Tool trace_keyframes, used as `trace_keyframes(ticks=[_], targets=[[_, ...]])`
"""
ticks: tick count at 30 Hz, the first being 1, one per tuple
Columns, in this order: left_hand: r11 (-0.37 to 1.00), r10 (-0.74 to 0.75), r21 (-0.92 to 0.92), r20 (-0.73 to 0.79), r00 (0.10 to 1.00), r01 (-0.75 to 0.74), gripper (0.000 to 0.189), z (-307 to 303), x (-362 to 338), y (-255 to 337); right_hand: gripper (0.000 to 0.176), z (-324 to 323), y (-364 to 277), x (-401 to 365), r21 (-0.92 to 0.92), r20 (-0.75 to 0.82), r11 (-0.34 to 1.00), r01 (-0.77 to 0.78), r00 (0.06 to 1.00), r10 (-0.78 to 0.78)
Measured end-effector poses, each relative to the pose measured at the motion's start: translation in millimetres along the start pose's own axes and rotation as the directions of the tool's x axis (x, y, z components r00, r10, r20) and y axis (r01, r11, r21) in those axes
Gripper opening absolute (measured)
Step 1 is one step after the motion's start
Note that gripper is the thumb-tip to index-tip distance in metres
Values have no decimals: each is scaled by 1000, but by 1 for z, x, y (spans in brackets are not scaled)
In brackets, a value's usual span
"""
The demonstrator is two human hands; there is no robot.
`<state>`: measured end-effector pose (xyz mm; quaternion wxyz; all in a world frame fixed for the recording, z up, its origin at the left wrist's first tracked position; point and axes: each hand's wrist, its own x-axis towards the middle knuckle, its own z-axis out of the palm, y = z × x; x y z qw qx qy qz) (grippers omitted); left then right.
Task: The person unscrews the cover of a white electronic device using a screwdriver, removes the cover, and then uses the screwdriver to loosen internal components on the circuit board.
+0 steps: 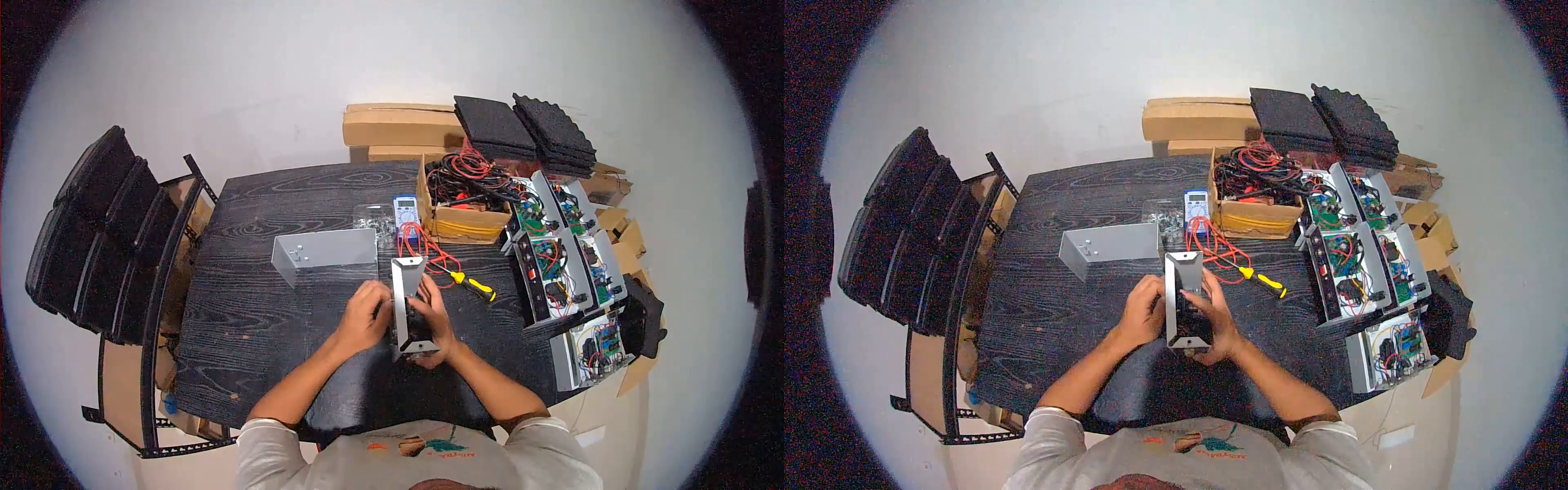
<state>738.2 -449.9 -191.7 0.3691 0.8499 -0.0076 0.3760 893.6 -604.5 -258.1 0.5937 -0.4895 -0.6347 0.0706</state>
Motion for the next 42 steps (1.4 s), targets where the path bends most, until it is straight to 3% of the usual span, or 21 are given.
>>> trace_keyframes(ticks=[4,7,10,13,16,19,25,28,31,37,40,42], targets=[[995,-97,-22,-44,994,97,8,0,0,6,123,-6,-18,9,35,20,999,-1,1000,1],[996,-75,-50,-92,993,71,8,6,-1,3,104,-2,-14,5,23,0,1000,-4,1000,4],[998,-60,-21,-92,994,58,7,7,1,2,123,-4,-14,5,1,15,1000,-24,1000,24],[996,-55,66,-66,996,60,6,4,2,5,124,-6,-17,8,8,30,1000,-13,999,13],[991,-64,119,-5,998,64,8,-1,6,7,124,-6,-11,5,13,37,1000,-18,999,17],[988,-109,114,20,994,106,8,-5,5,9,111,-3,-7,3,-42,28,999,14,1000,-13],[996,-81,43,75,994,78,7,-9,9,16,109,-7,-11,5,19,37,1000,9,999,-10],[997,15,79,108,994,-23,8,-8,6,5,109,-7,-15,7,14,36,1000,-7,999,7],[993,-108,50,57,993,105,9,-8,7,14,110,-6,-17,6,-21,34,999,-30,999,31],[997,-68,44,-4,998,68,8,-3,3,5,108,-4,-7,4,-39,32,999,4,999,-3],[985,-148,94,26,989,145,10,-19,10,4,125,-8,-14,5,-3,42,1000,5,999,-4],[958,-218,230,185,958,174,13,-37,15,-2,125,-9,-11,4,-2,35,1000,10,999,-10]])
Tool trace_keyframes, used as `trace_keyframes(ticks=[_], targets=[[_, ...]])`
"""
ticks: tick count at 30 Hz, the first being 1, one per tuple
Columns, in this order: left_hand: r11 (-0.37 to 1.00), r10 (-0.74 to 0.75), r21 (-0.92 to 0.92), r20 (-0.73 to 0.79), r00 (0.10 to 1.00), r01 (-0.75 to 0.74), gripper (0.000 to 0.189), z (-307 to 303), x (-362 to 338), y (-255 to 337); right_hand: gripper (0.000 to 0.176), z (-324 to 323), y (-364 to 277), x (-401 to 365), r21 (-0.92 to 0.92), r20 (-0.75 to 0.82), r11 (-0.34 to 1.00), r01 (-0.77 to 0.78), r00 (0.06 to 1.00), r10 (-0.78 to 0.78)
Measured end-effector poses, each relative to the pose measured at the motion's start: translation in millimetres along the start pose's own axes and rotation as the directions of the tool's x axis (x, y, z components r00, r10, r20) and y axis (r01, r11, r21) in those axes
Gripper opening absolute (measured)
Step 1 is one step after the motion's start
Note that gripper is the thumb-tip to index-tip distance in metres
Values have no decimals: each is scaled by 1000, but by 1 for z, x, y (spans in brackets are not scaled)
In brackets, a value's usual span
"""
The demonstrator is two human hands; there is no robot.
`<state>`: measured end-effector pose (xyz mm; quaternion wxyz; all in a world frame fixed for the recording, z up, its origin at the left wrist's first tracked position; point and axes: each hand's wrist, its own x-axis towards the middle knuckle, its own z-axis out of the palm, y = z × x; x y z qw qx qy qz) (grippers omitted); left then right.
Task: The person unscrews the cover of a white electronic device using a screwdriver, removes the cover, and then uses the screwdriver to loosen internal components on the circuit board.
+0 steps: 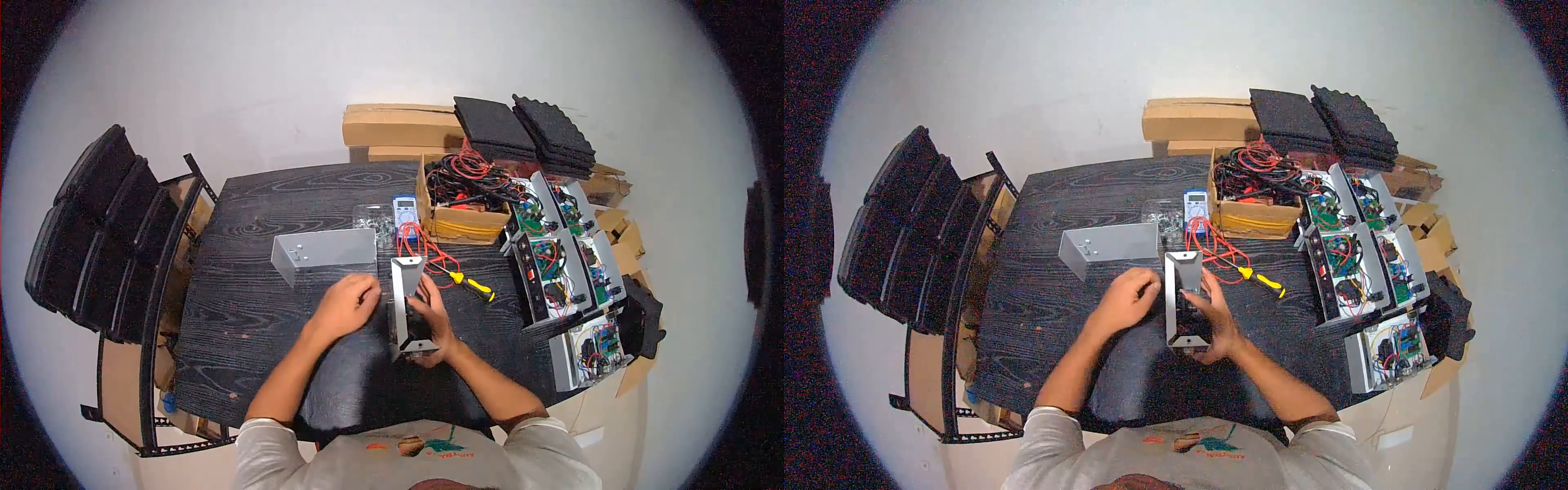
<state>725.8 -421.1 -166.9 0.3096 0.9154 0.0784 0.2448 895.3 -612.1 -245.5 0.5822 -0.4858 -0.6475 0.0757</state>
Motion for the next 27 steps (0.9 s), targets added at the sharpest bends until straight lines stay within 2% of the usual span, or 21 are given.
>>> trace_keyframes(ticks=[3,6,9,12,15,18,19,22,25,27], targets=[[972,-3,230,193,981,-42,13,-4,-5,-31,124,2,5,-2,16,-12,1000,10,1000,-10],[947,-61,321,283,957,-34,14,2,-14,-51,125,4,6,-2,40,-21,999,3,1000,-2],[955,-44,293,293,955,-46,16,4,-14,-59,125,5,8,-4,39,-24,999,-2,1000,3],[976,52,199,190,980,-90,13,0,-6,-43,126,4,9,-4,19,-13,1000,7,1000,-6],[997,68,-49,161,985,-60,17,-6,0,-16,126,3,2,0,-12,-3,1000,-5,1000,5],[939,275,-243,93,957,-246,23,-11,1,6,127,2,1,2,-12,9,1000,-5,1000,5],[927,312,-241,70,947,-288,30,-5,-1,4,127,1,0,2,-6,13,1000,-1,1000,1],[897,332,-306,-9,943,-319,30,3,-5,11,127,-4,-7,4,-26,40,999,-20,999,21],[901,297,-322,-32,954,-292,27,13,-13,11,127,1,4,3,-60,28,998,37,999,-35],[886,344,-315,-44,938,-339,25,15,-16,10,127,-1,0,2,-43,28,999,25,999,-24]])
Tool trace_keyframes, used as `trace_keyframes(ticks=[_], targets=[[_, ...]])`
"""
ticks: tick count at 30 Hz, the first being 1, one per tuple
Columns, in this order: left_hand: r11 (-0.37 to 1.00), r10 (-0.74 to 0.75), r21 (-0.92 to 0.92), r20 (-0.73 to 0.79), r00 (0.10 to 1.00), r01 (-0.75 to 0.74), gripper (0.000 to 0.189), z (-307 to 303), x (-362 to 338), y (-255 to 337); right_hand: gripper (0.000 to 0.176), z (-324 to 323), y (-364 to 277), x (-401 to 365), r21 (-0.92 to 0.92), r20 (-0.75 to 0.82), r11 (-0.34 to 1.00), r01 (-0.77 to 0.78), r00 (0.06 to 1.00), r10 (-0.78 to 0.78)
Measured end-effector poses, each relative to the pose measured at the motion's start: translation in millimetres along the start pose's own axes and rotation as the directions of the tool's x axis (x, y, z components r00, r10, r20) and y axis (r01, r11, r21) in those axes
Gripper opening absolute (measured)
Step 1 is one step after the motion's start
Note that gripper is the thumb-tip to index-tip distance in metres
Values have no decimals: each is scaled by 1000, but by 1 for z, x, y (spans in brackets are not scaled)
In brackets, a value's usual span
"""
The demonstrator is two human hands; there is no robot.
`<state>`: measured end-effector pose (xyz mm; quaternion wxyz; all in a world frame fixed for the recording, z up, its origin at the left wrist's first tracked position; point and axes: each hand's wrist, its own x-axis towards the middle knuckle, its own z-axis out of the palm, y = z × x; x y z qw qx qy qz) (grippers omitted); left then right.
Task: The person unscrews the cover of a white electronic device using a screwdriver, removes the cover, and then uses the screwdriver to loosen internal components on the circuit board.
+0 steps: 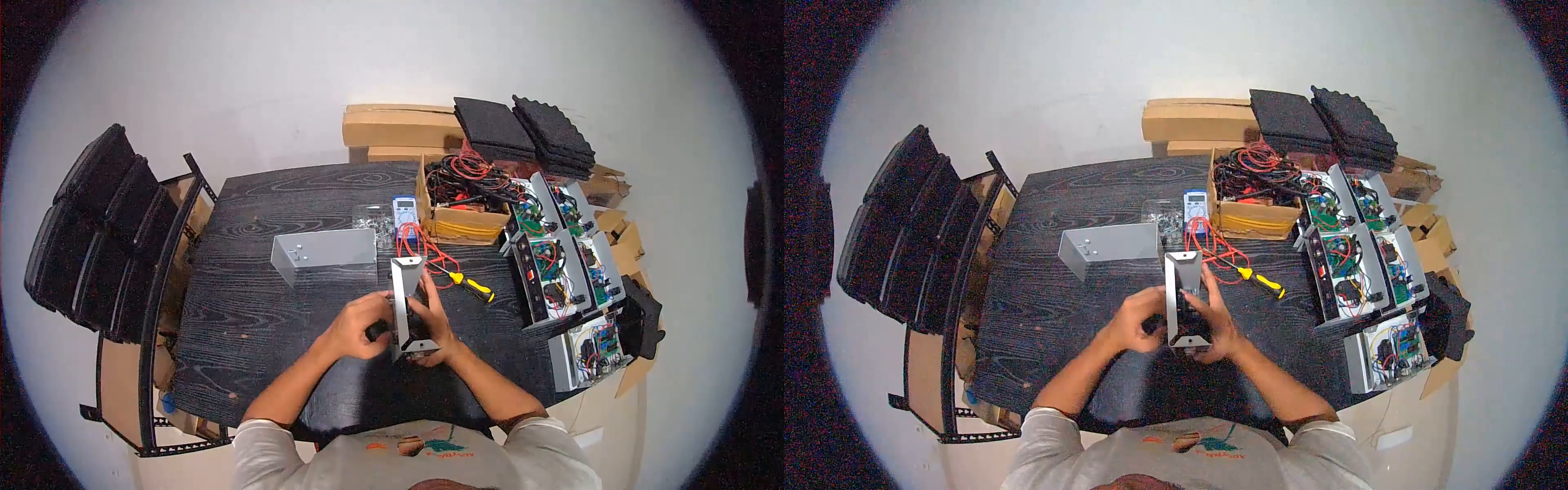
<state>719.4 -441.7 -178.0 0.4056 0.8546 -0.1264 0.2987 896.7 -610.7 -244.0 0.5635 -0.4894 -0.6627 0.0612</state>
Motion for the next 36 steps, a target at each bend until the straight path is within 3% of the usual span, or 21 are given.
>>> trace_keyframes(ticks=[4,7,16,19,22,25,34,36], targets=[[994,108,-27,-75,991,-110,21,10,-4,-2,127,-5,-8,-2,-63,34,997,-51,998,53],[994,71,-67,-161,984,-83,18,20,-9,-6,127,-6,-4,-12,-214,86,976,-34,995,53],[996,85,32,-163,983,-81,18,28,-14,-12,131,-5,2,-14,-212,94,977,3,995,17],[997,-76,-42,-180,981,70,16,29,-14,-5,130,-5,-4,-13,-240,105,968,-68,990,95],[992,-89,-105,-272,958,63,15,40,-20,-11,131,-6,-5,-13,-212,109,974,-77,989,102],[996,57,-59,-214,975,-72,12,35,-19,-16,132,-3,-5,-12,-261,72,965,-22,996,42],[998,48,45,-161,986,-41,12,30,-17,-9,126,-7,-7,-9,-255,94,967,19,996,5],[999,-27,16,-189,982,30,12,35,-21,-9,127,-6,-7,-10,-259,92,966,24,996,-1]])
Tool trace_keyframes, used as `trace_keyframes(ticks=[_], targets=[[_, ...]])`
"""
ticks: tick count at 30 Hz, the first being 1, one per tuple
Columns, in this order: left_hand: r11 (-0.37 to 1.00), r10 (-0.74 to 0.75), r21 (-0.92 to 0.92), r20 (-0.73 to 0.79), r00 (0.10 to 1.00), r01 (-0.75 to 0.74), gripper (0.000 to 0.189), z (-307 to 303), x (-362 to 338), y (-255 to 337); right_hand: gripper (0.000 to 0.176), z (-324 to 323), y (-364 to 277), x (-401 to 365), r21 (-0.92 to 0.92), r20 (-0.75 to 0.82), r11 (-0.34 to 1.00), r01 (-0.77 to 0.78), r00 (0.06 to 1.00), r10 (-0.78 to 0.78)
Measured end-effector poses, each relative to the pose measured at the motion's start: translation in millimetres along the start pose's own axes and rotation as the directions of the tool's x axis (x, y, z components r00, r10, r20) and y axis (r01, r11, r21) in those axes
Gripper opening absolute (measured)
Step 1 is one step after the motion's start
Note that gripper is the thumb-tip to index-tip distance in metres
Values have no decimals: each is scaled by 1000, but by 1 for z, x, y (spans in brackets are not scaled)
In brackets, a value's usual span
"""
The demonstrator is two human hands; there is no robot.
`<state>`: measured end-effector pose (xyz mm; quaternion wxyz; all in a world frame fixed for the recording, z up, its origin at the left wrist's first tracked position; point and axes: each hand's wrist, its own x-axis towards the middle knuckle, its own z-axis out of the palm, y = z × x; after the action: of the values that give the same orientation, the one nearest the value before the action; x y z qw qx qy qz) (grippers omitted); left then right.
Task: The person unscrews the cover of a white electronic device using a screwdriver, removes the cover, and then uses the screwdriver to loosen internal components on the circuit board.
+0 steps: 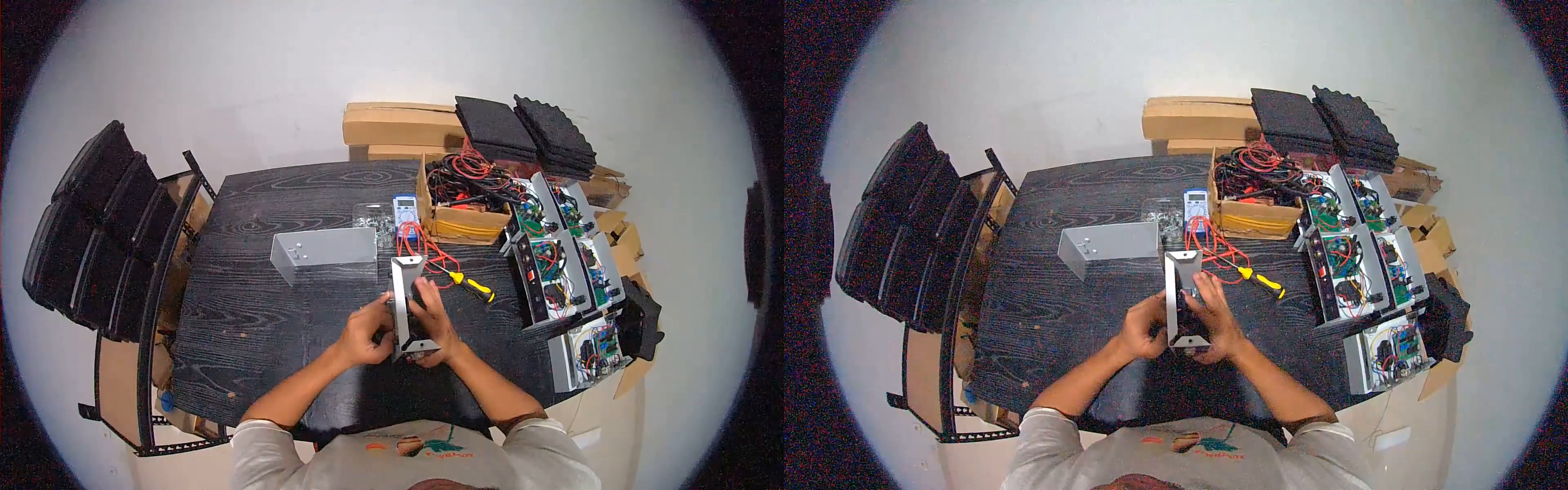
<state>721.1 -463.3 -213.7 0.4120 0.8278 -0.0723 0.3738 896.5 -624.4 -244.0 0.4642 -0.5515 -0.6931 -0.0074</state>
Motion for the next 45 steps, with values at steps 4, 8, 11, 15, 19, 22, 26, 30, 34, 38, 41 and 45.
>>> trace_keyframes(ticks=[4,8,11,15,19,22,26,30,34,38,41,45], targets=[[997,-61,-49,-100,993,56,13,7,-1,2,125,-2,-1,3,21,8,1000,2,1000,-2],[997,55,-51,-38,998,-57,11,3,1,-1,123,1,0,2,10,-27,1000,16,1000,-16],[996,51,-67,-19,999,-53,11,0,2,2,121,0,-2,3,4,-39,1000,27,999,-27],[999,49,-20,-31,998,-49,11,3,0,-1,115,1,-2,0,20,-62,999,43,997,-42],[1000,5,10,-69,998,-4,12,6,-6,-2,99,0,3,-4,109,-34,992,56,998,-53],[1000,4,-18,-87,996,-5,13,8,-6,-3,85,9,9,-7,21,-30,992,125,992,-125],[999,48,-6,-78,996,-49,13,4,0,2,77,1,3,-4,28,12,991,135,991,-135],[998,62,-14,-46,997,-63,14,1,1,3,77,5,6,-5,85,-12,989,119,993,-118],[999,43,-27,-41,998,-44,15,2,0,2,79,8,6,-6,84,8,993,85,996,-86],[998,42,-35,-45,998,-43,12,1,1,3,76,15,8,-11,180,6,982,61,998,-63],[1000,0,-28,-69,998,-2,9,6,-8,-5,74,12,7,-7,224,12,972,73,997,-78],[1000,2,17,-89,996,0,12,7,-7,-4,71,11,5,-5,228,8,969,93,995,-97]])
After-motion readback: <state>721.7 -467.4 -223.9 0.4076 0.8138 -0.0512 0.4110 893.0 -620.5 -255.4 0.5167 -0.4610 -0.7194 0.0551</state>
